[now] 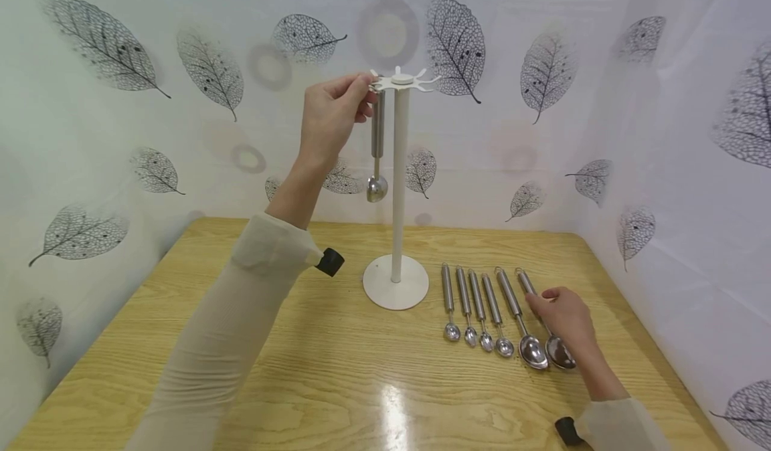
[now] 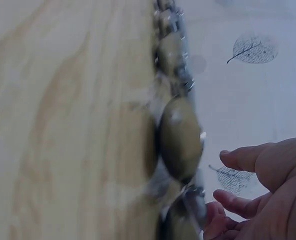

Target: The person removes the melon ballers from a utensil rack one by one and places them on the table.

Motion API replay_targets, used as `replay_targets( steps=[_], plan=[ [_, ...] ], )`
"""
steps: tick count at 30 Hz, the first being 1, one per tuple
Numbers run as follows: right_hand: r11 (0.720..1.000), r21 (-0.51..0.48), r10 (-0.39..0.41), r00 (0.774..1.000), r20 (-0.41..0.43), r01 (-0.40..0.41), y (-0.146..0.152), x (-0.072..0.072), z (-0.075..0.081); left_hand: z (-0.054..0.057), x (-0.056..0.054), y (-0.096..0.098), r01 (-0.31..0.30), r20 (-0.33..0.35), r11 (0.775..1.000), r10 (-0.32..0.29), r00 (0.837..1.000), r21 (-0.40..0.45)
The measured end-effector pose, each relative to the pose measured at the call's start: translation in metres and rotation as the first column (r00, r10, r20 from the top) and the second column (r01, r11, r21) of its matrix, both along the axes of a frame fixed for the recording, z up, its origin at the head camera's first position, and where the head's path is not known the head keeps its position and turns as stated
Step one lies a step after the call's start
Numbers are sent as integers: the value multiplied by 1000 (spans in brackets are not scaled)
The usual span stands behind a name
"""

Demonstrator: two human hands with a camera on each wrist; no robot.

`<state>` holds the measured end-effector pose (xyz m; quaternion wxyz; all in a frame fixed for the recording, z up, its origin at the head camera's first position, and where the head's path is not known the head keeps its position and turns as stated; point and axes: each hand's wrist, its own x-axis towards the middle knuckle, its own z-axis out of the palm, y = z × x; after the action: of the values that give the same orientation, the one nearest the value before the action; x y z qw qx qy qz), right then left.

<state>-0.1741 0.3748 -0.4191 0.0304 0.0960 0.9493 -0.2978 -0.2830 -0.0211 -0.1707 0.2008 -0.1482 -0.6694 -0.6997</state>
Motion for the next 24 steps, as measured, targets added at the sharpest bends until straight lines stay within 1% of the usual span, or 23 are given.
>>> replay_targets(
  steps=[3,7,11,14,18,21,24],
  plan=[
    [1000,4,25,999,-30,-25,-9,0,6,-1,-1,-1,0,-2,1000,0,1000,-2],
    [999,-16,46,993,-107,-48,-30,-2,17,-1,-2,-2,-5,-3,1000,5,1000,-7],
    [993,-77,72,984,-160,-85,-56,-8,32,-1,-2,-3,-10,1,1000,10,1000,-9],
    [984,-126,100,978,-182,-124,-74,-13,45,-1,-2,-3,-9,-2,1000,9,1000,-14],
    [972,-178,117,973,-197,-152,-92,-23,63,-1,-2,-2,-8,-9,1000,8,1000,-19],
    [966,-188,132,966,-222,-175,-103,-31,78,-1,-2,-2,-6,-11,1000,5,1000,-19],
    [961,-183,154,951,-267,-207,-113,-39,96,0,-2,-2,-4,-16,1000,3,1000,-18]
  ],
)
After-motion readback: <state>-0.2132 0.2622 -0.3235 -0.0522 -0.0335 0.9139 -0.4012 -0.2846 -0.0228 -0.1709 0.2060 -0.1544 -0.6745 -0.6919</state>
